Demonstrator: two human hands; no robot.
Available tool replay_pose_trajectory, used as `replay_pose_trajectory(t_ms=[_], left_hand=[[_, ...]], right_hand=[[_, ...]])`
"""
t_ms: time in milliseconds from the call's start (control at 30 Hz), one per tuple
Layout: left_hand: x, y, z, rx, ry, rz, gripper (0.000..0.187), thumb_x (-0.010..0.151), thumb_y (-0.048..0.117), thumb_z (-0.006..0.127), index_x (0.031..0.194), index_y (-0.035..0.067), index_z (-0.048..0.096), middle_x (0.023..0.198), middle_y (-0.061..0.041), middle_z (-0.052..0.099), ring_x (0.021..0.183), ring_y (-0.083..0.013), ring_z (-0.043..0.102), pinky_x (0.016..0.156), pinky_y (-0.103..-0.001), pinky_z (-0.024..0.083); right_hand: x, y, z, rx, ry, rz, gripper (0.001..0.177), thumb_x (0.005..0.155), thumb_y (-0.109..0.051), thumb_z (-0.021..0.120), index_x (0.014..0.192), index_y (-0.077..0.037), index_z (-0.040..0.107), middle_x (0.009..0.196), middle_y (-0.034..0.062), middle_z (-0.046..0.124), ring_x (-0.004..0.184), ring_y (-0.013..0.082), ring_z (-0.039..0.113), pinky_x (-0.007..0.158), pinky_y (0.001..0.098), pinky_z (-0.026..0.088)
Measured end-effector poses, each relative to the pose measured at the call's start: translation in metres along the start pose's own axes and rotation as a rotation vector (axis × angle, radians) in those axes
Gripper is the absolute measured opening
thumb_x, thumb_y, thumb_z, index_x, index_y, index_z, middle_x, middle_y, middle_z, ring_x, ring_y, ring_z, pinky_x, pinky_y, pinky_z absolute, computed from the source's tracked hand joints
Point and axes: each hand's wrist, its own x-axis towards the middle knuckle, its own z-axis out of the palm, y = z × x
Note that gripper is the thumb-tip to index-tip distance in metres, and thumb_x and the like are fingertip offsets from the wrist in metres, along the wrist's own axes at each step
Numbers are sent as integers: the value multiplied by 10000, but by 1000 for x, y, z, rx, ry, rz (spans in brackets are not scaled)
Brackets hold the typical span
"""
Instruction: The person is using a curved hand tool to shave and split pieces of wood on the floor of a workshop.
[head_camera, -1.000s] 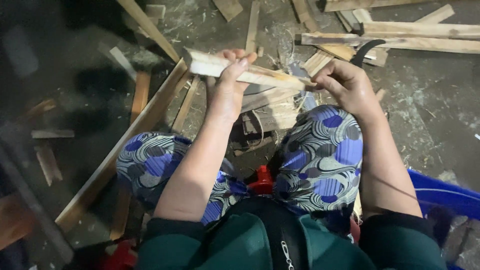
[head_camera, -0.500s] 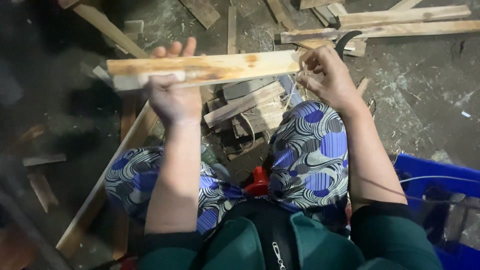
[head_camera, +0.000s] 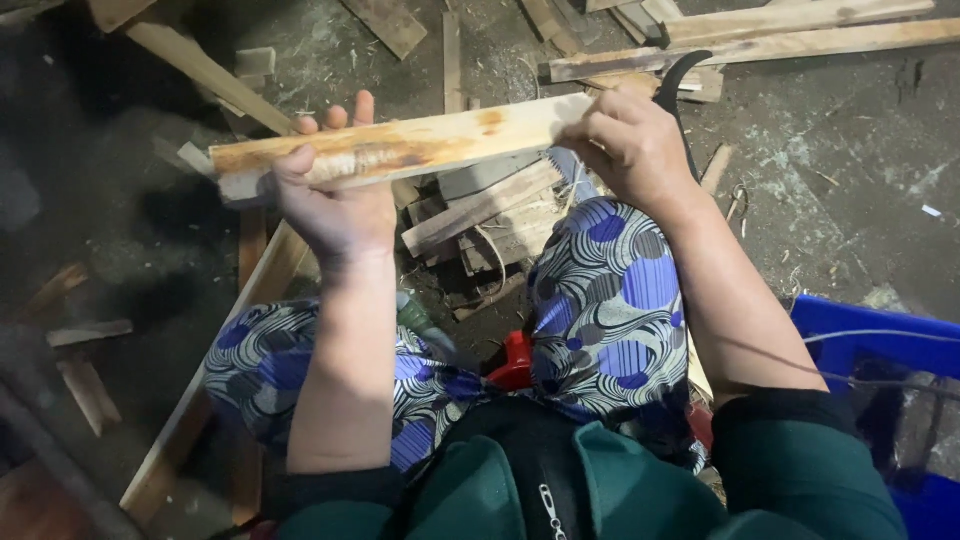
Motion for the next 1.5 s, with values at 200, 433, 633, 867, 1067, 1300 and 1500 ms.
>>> replay_pose_trajectory(t_ms=[200, 433, 633, 867, 1067, 1300, 1500], left_hand=[[-1, -9, 0, -28, 6, -3, 224, 814, 118, 507, 1035, 89, 521, 1001, -99, 580, 1073, -267, 619, 1208, -612, 387], [-8, -19, 4, 92, -124, 20, 358, 782, 42, 550, 1139, 46, 572, 1058, -114, 604, 1126, -302, 606, 1195, -558, 390], [-7, -24, -11, 91, -123, -46, 410, 803, 63, 578, 1212, 69, 570, 1154, -121, 593, 1287, -398, 537, 1145, -583, 376], [0, -32, -38, 347, 36, -84, 646, 824, 95, 514, 1460, -20, 523, 1331, -122, 584, 982, -160, 491, 958, -274, 370], [20, -62, -47, 379, 363, 40, 465, 752, 111, 805, 1201, 96, 689, 1177, -218, 598, 1107, -398, 642, 1025, -594, 478], [4, -88, 11, 634, 461, 15, 400, 708, 208, 867, 1002, 11, 680, 902, -191, 662, 893, -295, 710, 883, -502, 551], [12, -119, -96, 811, 632, -113, 373, 665, 131, 859, 919, -30, 638, 802, -145, 635, 824, -246, 644, 819, -471, 513]], right_hand=[[-1, -6, -5, 107, 11, 34, 169, 860, 117, 810, 919, 23, 682, 908, 106, 607, 811, 255, 572, 731, 352, 475], [-13, -1, -5, 494, 98, 254, 173, 1007, 130, 724, 916, 28, 618, 865, 73, 533, 715, 155, 429, 670, 293, 389], [-40, 24, -1, 910, 288, 636, 306, 1149, -241, 490, 906, -109, 618, 794, 33, 630, 553, 67, 427, 540, 214, 325], [-114, 56, 32, 191, 127, 751, 464, 920, 107, 679, 1311, -20, 464, 1083, 151, 593, 960, 258, 600, 821, 391, 514], [-301, 98, 123, -69, -565, 1381, 462, 943, -195, 664, 1374, -225, 501, 1461, 158, 448, 1307, 386, 529, 980, 610, 523], [-323, 86, 82, -337, -241, 1439, 548, 846, -172, 797, 1345, -85, 589, 1245, 225, 523, 1153, 437, 582, 952, 569, 546], [-366, 145, 98, -455, -373, 1479, 678, 865, -265, 834, 1432, -203, 468, 1227, 124, 500, 1145, 352, 565, 941, 507, 524]])
